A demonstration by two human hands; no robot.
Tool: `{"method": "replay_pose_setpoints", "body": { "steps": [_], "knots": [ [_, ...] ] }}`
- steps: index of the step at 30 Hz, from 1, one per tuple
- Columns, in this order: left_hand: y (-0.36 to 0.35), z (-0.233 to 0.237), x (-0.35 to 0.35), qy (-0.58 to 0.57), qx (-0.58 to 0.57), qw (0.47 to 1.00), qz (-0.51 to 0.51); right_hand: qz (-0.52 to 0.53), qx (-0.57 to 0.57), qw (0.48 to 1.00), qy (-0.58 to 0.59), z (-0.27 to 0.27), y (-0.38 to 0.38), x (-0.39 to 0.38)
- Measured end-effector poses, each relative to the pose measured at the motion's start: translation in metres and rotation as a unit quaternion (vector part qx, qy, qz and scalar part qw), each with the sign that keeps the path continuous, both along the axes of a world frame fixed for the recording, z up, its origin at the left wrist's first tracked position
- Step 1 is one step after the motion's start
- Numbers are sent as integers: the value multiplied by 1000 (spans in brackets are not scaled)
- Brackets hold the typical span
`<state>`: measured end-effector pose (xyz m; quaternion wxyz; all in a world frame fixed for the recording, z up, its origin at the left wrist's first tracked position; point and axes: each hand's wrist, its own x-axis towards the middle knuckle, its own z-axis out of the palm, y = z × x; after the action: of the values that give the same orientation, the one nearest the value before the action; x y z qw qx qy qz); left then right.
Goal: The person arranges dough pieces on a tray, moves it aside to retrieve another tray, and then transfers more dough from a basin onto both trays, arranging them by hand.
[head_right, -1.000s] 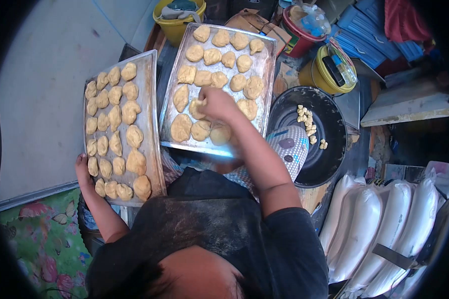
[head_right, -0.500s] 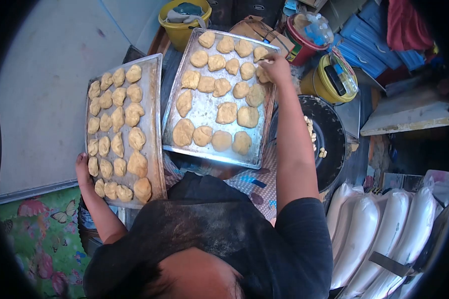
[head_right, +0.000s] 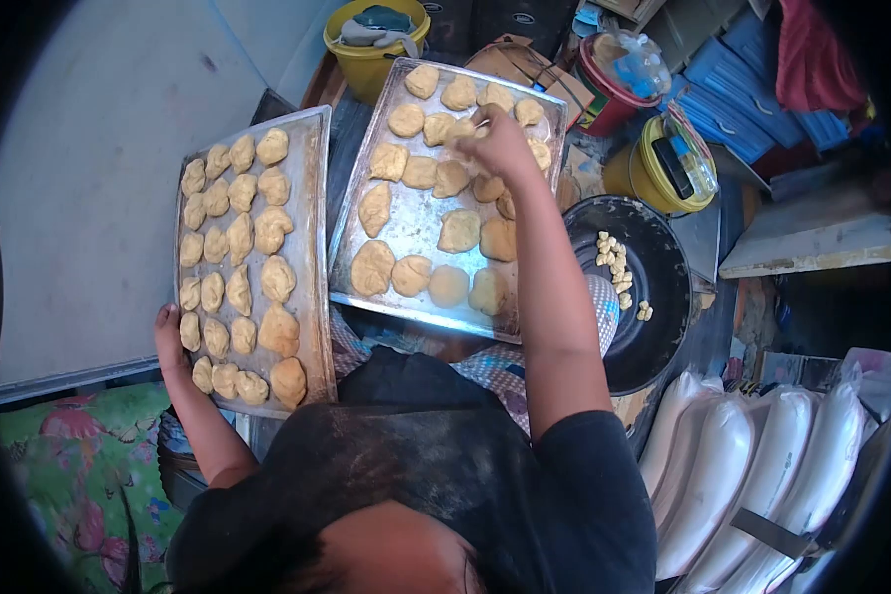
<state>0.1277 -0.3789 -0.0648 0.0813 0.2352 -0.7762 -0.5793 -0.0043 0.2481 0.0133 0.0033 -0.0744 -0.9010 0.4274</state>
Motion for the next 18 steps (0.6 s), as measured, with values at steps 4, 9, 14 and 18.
{"method": "replay_pose_setpoints", "body": {
  "steps": [4, 9, 14, 18],
  "knots": [
    [0, 0, -1, -8, 23, 1000, -11, 86, -41, 995, 26, -14, -54, 48],
    [1, 2, 0, 0, 12, 1000, 0, 68, 136, 986, -61, -9, -87, 74],
    [8, 7, -1, -4, 10, 1000, 0, -56, -49, 994, 87, -12, -24, 25],
    [1, 3, 0, -14, 12, 1000, -2, -93, -209, 973, 17, -22, 8, -14]
  ]
}}
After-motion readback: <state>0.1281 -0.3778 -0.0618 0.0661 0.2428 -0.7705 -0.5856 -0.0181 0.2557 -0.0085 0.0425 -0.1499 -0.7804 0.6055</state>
